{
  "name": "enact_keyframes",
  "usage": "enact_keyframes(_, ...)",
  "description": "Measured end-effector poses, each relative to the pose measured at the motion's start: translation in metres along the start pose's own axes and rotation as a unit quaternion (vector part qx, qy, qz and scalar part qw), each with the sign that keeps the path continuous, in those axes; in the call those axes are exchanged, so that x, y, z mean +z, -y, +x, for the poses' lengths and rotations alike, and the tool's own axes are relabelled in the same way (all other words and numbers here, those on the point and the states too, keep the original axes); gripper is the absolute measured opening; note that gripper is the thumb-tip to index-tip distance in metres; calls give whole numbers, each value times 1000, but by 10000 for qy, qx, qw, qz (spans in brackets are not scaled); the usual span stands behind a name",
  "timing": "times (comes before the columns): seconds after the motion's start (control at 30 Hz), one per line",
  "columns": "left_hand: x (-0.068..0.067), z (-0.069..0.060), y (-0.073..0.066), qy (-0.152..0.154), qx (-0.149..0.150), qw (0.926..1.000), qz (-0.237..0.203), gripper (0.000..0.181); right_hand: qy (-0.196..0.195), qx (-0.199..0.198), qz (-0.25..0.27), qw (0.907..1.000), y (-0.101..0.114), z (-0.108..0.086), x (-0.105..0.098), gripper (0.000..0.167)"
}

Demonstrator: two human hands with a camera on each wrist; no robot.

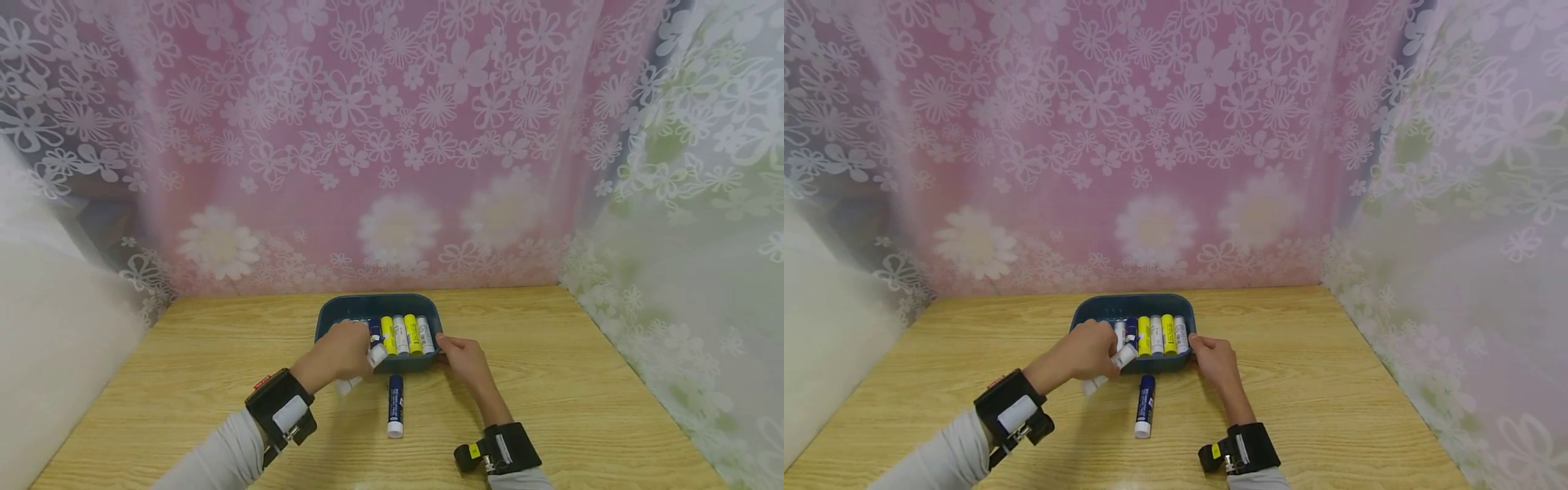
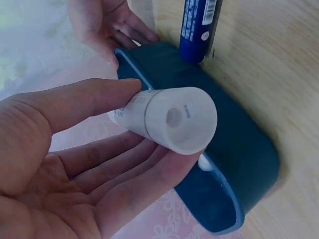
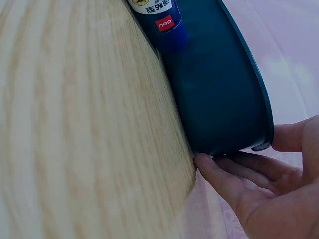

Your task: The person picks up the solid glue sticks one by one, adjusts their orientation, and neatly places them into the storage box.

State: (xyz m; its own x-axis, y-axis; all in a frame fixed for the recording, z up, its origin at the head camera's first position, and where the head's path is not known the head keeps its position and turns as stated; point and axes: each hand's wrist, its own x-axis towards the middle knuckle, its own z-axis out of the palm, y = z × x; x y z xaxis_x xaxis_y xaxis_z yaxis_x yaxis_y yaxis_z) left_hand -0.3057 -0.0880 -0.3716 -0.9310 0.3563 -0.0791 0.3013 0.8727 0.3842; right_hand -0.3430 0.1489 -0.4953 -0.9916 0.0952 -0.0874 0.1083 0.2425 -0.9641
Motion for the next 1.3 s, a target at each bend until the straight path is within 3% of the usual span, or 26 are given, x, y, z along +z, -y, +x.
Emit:
enact_keyframes(0.1,-4,2,3,-147,106,9998,63,19,4,16,-17,10000,0,0,0,47)
enact_keyframes(0.33,-15,9,9,-450,342,9984,46,51,-10,-91,-117,9999,1,0,1,46)
enact_keyframes(0.57,-29,18,15,-452,433,9980,-56,54,17,-89,-119,9999,2,0,2,46)
enact_keyframes(0.77,-46,27,19,-459,170,9981,-376,52,-5,-71,-111,9999,2,0,0,46)
enact_keyframes(0.9,-51,33,22,-499,1,9976,-480,33,-30,-57,-113,9999,2,-1,-1,46)
enact_keyframes(1.03,-53,39,26,-669,-161,9958,-606,15,2,-39,-116,9999,1,-1,0,46)
enact_keyframes(1.3,-48,59,42,-1002,-591,9875,-1062,16,17,-28,-106,9999,2,-1,-1,46)
